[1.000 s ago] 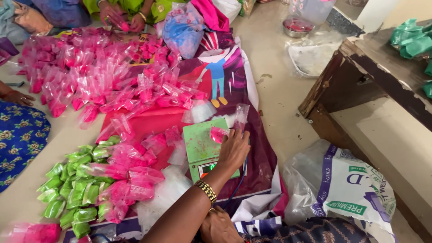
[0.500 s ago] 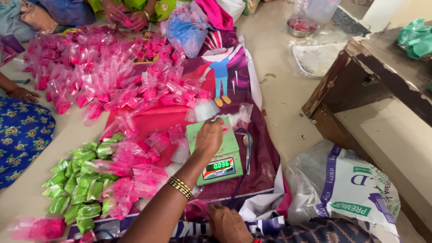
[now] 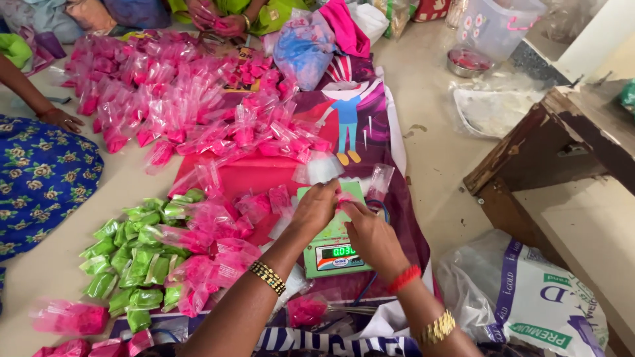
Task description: The person weighs a pink powder substance using a scale and packages it into small plastic bags.
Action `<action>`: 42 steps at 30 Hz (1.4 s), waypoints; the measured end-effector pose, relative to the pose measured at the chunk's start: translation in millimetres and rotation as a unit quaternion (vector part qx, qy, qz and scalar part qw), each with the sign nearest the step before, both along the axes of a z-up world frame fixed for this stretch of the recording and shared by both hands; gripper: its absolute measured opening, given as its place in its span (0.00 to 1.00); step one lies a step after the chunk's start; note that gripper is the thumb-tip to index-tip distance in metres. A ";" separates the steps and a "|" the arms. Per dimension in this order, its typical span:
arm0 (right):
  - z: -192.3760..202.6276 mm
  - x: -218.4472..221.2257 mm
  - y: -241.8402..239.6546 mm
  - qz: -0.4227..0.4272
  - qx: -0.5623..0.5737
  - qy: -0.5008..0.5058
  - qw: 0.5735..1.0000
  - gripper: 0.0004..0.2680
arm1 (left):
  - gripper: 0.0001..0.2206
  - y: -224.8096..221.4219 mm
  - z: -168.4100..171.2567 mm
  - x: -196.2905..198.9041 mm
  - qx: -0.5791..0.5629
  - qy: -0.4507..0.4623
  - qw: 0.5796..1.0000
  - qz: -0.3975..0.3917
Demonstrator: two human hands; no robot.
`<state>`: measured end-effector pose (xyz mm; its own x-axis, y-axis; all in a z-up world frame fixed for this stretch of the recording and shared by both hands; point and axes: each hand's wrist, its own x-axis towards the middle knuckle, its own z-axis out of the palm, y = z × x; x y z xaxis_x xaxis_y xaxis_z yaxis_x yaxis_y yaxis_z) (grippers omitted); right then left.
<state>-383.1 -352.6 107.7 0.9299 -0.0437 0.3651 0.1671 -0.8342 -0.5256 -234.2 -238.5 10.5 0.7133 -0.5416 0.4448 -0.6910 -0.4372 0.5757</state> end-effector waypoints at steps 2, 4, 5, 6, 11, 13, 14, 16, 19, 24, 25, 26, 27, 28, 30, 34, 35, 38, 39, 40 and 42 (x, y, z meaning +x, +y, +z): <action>-12.4 25.0 -10.0 0.019 -0.036 0.041 0.998 0.13 | 0.08 1.5 19.9 -6.4 0.030 0.020 0.999 0.022; -28.3 47.3 -19.9 0.038 -0.073 0.082 0.993 0.13 | 0.08 1.7 34.5 -7.1 0.059 0.039 0.997 0.043; -37.9 56.9 -24.6 0.046 -0.106 0.104 0.988 0.13 | 0.08 1.4 39.3 -4.7 0.071 0.052 0.995 0.046; -47.3 66.5 -29.2 0.053 -0.139 0.125 0.981 0.12 | 0.09 1.2 44.4 -2.1 0.083 0.063 0.993 0.049; -66.7 94.3 -36.0 0.102 -0.281 0.112 0.948 0.05 | 0.09 -12.4 10.3 26.0 0.142 0.031 0.988 0.050; -60.0 90.8 -31.5 0.124 -0.317 0.096 0.935 0.04 | 0.10 -11.4 18.0 23.2 0.146 0.032 0.987 0.055; -60.0 91.1 -30.9 0.129 -0.335 0.087 0.929 0.04 | 0.10 -10.2 28.4 21.7 0.177 0.066 0.980 0.066; -61.8 90.4 -31.1 0.137 -0.354 0.078 0.922 0.04 | 0.11 -10.7 36.0 23.3 0.208 0.101 0.970 0.078; -58.8 85.8 -33.2 0.138 -0.403 0.107 0.898 0.04 | 0.09 -14.8 33.2 26.8 0.292 0.148 0.940 0.097; -59.6 94.5 -42.5 0.136 -0.411 0.127 0.893 0.04 | 0.10 -13.9 53.3 13.3 0.260 0.157 0.945 0.119; -61.5 94.6 -50.5 0.134 -0.412 0.128 0.892 0.04 | 0.10 -17.4 35.2 21.6 0.258 0.157 0.946 0.117; -64.0 96.8 -54.9 0.135 -0.396 0.105 0.902 0.05 | 0.10 -17.0 17.2 31.2 0.204 0.138 0.961 0.125; -66.3 99.0 -59.0 0.137 -0.379 0.083 0.912 0.06 | 0.10 -16.1 -0.7 40.7 0.150 0.118 0.973 0.133; -62.2 96.3 -54.8 0.139 -0.377 0.082 0.912 0.06 | 0.10 -10.2 14.8 33.1 0.152 0.119 0.972 0.136; -52.7 90.9 -48.7 0.136 -0.333 0.083 0.929 0.08 | 0.17 -1.4 46.9 18.6 0.159 0.203 0.958 0.123; 1.0 54.2 -29.6 0.121 -0.280 0.101 0.947 0.11 | 0.22 9.3 19.5 21.1 0.101 0.180 0.975 0.087; 5.1 47.1 -28.7 0.119 -0.243 0.083 0.959 0.12 | 0.22 11.5 10.6 22.7 0.091 0.159 0.981 0.071; 6.6 20.5 -28.1 0.099 -0.153 0.044 0.982 0.12 | 0.23 17.8 7.1 13.0 0.083 0.153 0.984 0.046; 5.6 10.5 -29.3 0.077 -0.101 0.022 0.992 0.11 | 0.23 18.3 10.0 7.5 0.083 0.165 0.982 0.037; -3.2 -1.0 -30.2 0.076 -0.101 0.024 0.992 0.11 | 0.23 18.0 13.2 1.7 0.083 0.167 0.982 0.036; -20.5 -23.6 -32.8 -0.035 0.040 -0.004 0.999 0.09 | 0.24 16.9 19.8 -9.3 0.083 0.174 0.981 0.029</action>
